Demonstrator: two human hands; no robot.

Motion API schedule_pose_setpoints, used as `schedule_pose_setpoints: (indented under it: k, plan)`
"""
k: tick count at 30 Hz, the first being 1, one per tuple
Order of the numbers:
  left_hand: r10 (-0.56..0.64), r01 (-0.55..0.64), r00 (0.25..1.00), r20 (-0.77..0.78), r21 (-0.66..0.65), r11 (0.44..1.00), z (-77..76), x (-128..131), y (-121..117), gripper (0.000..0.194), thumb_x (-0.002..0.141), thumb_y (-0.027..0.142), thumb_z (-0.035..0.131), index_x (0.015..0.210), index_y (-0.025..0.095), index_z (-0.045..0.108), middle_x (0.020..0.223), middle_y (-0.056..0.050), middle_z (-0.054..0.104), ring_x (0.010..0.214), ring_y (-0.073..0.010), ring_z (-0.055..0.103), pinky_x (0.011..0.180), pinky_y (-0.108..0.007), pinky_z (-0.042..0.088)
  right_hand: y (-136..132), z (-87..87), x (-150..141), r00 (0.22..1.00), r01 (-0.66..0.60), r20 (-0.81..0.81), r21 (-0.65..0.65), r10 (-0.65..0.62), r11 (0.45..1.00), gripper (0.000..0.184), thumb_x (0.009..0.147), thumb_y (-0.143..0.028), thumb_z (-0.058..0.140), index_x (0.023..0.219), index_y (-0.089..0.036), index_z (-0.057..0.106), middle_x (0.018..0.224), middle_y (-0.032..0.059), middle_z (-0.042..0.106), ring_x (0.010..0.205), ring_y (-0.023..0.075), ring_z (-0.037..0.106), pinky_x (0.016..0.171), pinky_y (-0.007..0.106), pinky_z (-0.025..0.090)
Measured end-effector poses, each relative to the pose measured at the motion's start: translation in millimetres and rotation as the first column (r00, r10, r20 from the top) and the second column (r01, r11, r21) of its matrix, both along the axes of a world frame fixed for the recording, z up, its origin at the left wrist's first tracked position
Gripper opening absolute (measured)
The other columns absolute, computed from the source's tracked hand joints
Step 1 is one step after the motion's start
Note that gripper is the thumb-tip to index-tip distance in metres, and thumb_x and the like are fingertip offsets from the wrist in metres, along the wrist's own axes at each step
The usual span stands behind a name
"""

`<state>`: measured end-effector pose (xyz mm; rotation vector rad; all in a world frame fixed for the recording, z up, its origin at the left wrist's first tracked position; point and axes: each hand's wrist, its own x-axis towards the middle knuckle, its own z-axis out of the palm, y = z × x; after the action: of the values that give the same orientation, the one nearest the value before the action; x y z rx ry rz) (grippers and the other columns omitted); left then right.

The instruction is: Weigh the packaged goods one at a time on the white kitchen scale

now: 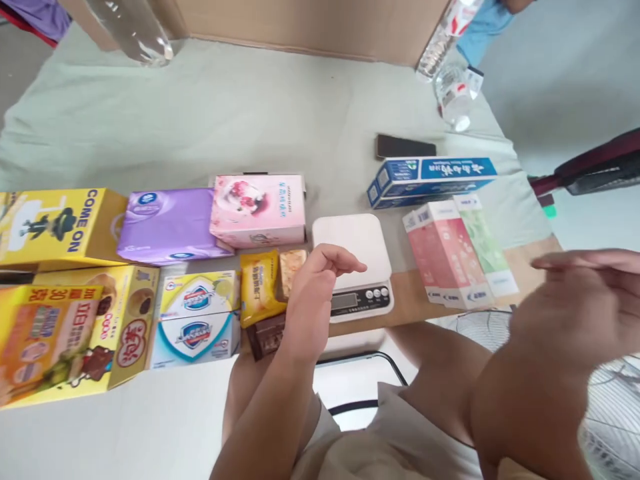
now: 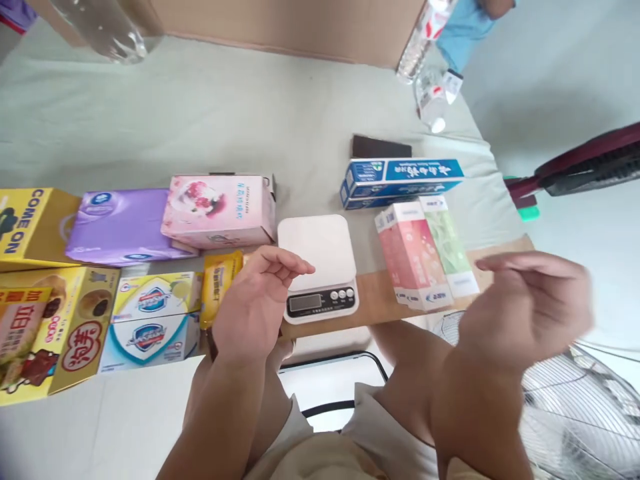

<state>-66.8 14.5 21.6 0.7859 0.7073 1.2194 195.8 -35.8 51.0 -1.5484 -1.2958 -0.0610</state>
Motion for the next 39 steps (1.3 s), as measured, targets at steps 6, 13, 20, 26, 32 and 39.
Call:
schedule_pose_setpoints:
  k: [6,13,20,26,32,39]
  plan:
    - [-0.304,0.353,0.87,-0.388,0.06,0.934,-9.0,64.2,-35.2,0.021,0.096,0.034,0.059,0.11,0.023,0.069,0.116,-0.006,0.069,0.118,-0.0236,0.063,0.11,-0.039,0.047,4.6,-37.3,57.0,0.96,0.192,-0.203,-0.022,-0.192,0.981,0.002,0.087,-0.024,0.06,0.088,-0.022,0.062,0.085,0.0044,0.062,0.083,0.02,0.069,0.084,0.044,0.057]
    - [-0.237,0.266,0.809,-0.537,-0.024,0.964,-23.1,147.6,-50.9,0.062,0.094,0.045,0.068,0.149,0.024,0.047,0.16,-0.013,0.049,0.152,-0.0298,0.046,0.129,-0.048,0.039,-19.6,-61.3,58.6,0.986,0.132,0.103,-0.008,-0.131,0.991,0.012,0.088,-0.025,0.062,0.099,-0.023,0.067,0.096,0.0046,0.074,0.096,0.0223,0.073,0.092,0.045,0.059]
    - [-0.276,0.179,0.781,-0.56,-0.223,0.958,-25.5,169.0,-44.9,0.076,0.09,0.042,0.079,0.156,0.027,0.043,0.146,-0.015,0.059,0.117,-0.0292,0.068,0.096,-0.045,0.061,-25.5,-60.9,47.3,0.988,0.099,0.129,-0.114,-0.085,0.989,0.009,0.094,-0.025,0.056,0.098,-0.024,0.064,0.104,0.0103,0.074,0.109,0.0282,0.072,0.1,0.053,0.059]
    - [-0.259,0.181,0.882,-0.395,-0.225,0.957,-23.5,157.6,-45.0,0.088,0.089,0.041,0.08,0.16,0.024,0.031,0.142,-0.016,0.065,0.123,-0.0294,0.07,0.099,-0.041,0.06,-26.3,-55.8,36.5,0.983,-0.004,0.18,0.108,-0.015,0.994,0.022,0.087,-0.015,0.057,0.104,-0.028,0.063,0.095,0.0065,0.066,0.1,0.0271,0.068,0.096,0.052,0.061]
    - [-0.11,0.114,0.954,-0.278,-0.004,0.994,-3.9,133.5,-55.6,0.049,0.104,0.032,0.054,0.152,0.024,0.047,0.159,-0.012,0.055,0.144,-0.0274,0.058,0.12,-0.04,0.051,-32.5,-46.6,-4.3,0.965,-0.171,0.22,0.125,0.141,0.977,0.03,0.084,-0.014,0.056,0.11,-0.029,0.06,0.112,0.007,0.062,0.109,0.0262,0.069,0.103,0.053,0.061]
    - [0.147,-0.108,0.878,-0.455,0.11,0.988,0.2,78.9,-65.8,0.059,0.102,0.029,0.052,0.159,0.027,0.04,0.158,-0.012,0.052,0.148,-0.0286,0.052,0.124,-0.045,0.046,-28.1,-49.3,-56.4,0.89,-0.445,0.066,-0.085,0.451,0.891,0.046,0.095,-0.026,0.052,0.141,-0.026,0.055,0.15,0.0152,0.063,0.138,0.0321,0.066,0.106,0.055,0.064]
